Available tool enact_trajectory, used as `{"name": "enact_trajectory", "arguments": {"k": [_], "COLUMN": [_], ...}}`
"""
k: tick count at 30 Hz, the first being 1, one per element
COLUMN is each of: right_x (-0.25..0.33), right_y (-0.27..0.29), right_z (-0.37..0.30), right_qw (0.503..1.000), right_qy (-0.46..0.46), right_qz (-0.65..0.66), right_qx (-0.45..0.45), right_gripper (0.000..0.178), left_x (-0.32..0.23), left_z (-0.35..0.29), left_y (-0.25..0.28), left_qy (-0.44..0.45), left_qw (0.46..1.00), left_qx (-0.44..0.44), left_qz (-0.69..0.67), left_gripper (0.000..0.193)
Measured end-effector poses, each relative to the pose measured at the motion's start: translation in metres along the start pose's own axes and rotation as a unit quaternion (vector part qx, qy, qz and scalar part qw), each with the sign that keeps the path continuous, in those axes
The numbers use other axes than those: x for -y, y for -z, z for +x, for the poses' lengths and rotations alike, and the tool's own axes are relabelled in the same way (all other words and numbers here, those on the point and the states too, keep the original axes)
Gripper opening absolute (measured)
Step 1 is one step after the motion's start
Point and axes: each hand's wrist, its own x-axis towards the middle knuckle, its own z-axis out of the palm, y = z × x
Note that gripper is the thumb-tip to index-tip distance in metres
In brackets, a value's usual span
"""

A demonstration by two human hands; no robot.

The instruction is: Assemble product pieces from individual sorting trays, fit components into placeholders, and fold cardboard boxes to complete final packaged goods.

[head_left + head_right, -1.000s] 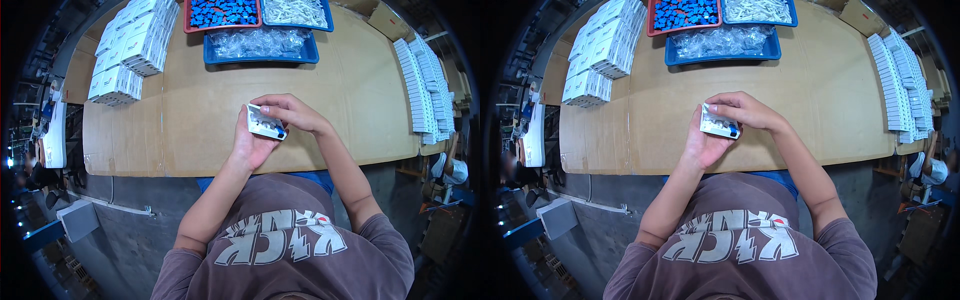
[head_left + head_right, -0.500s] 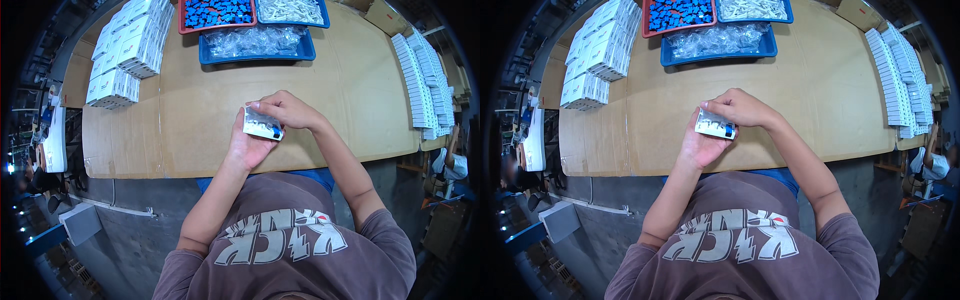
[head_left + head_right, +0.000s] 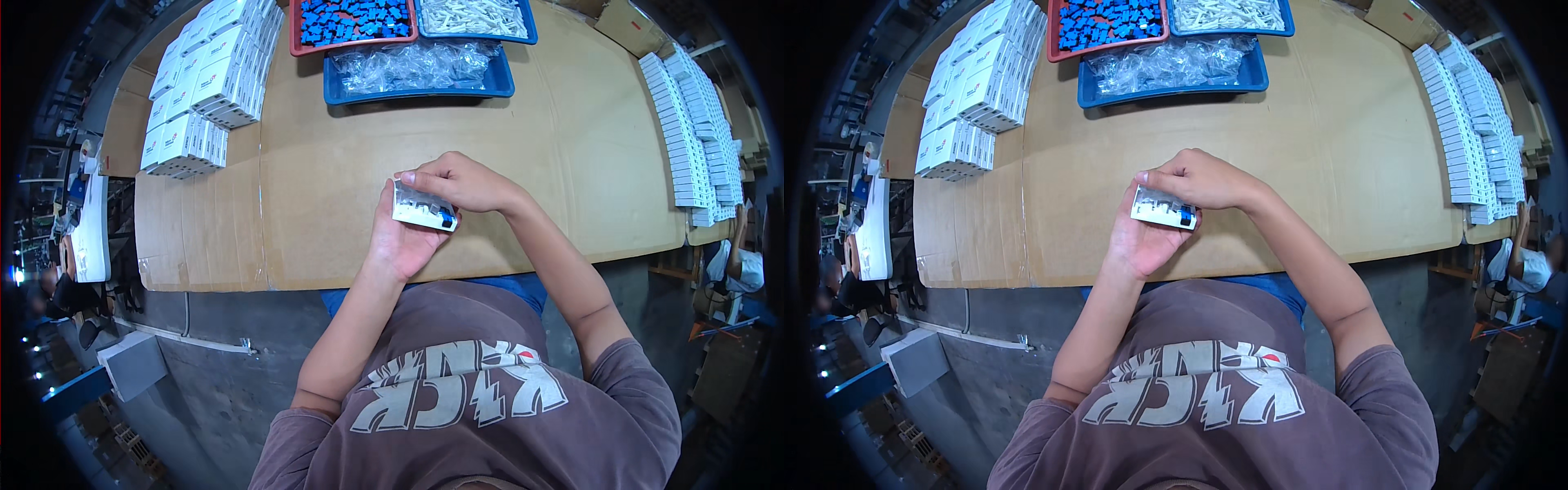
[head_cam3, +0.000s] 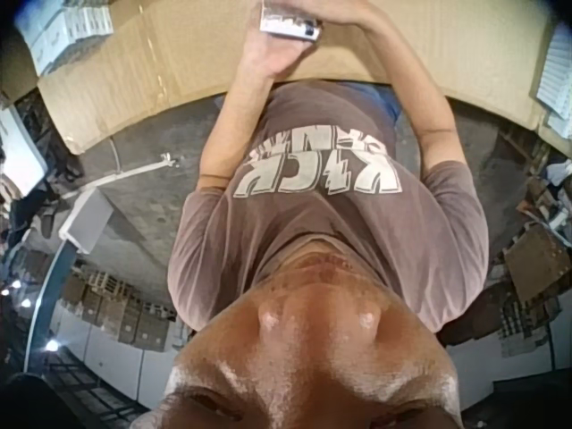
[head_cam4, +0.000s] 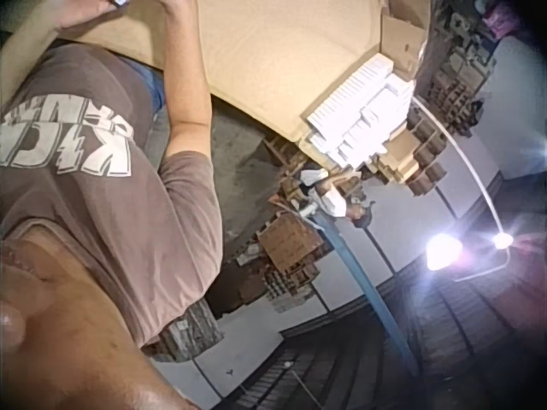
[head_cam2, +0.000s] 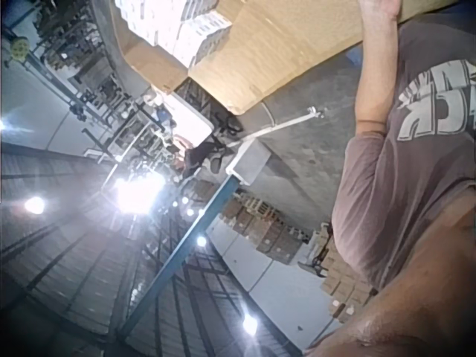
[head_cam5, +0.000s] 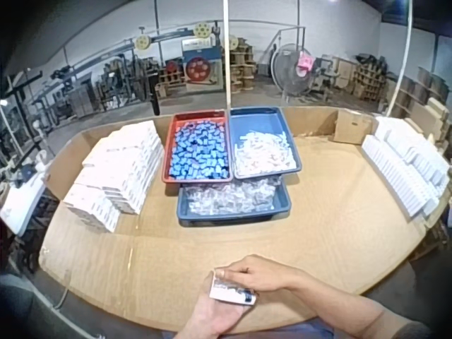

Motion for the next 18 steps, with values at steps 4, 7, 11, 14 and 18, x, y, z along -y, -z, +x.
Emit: {"name": "enact_trajectory", "arguments": {"k": [4, 7, 11, 14, 18], "right_x": [-0.007, -0.012, -0.015, -0.015, -0.028], "right_y": [-0.002, -0.008, -0.012, -0.012, -0.009], "right_z": [0.0, 0.002, 0.001, 0.001, 0.005], "right_qw": [1.0, 1.0, 0.998, 0.999, 1.0], "right_qy": [0.002, 0.015, 0.032, 0.023, 0.021], "right_qz": [-0.006, -0.001, 0.041, 0.02, 0.022], "right_qx": [0.006, -0.005, -0.032, -0.012, -0.008], "right_gripper": [0.053, 0.052, 0.05, 0.048, 0.048], "left_x": [0.004, 0.005, 0.005, 0.006, 0.007], "left_z": [-0.001, -0.002, -0.003, -0.004, -0.003], "left_y": [-0.005, -0.006, -0.002, -0.004, -0.009], "left_qy": [-0.029, -0.052, -0.071, -0.078, -0.07], "left_qw": [0.999, 0.994, 0.994, 0.992, 0.992], "left_qx": [-0.026, -0.047, -0.026, -0.065, -0.079], "left_qz": [0.02, 0.082, 0.084, 0.075, 0.071], "left_gripper": [0.052, 0.055, 0.058, 0.061, 0.06]}}
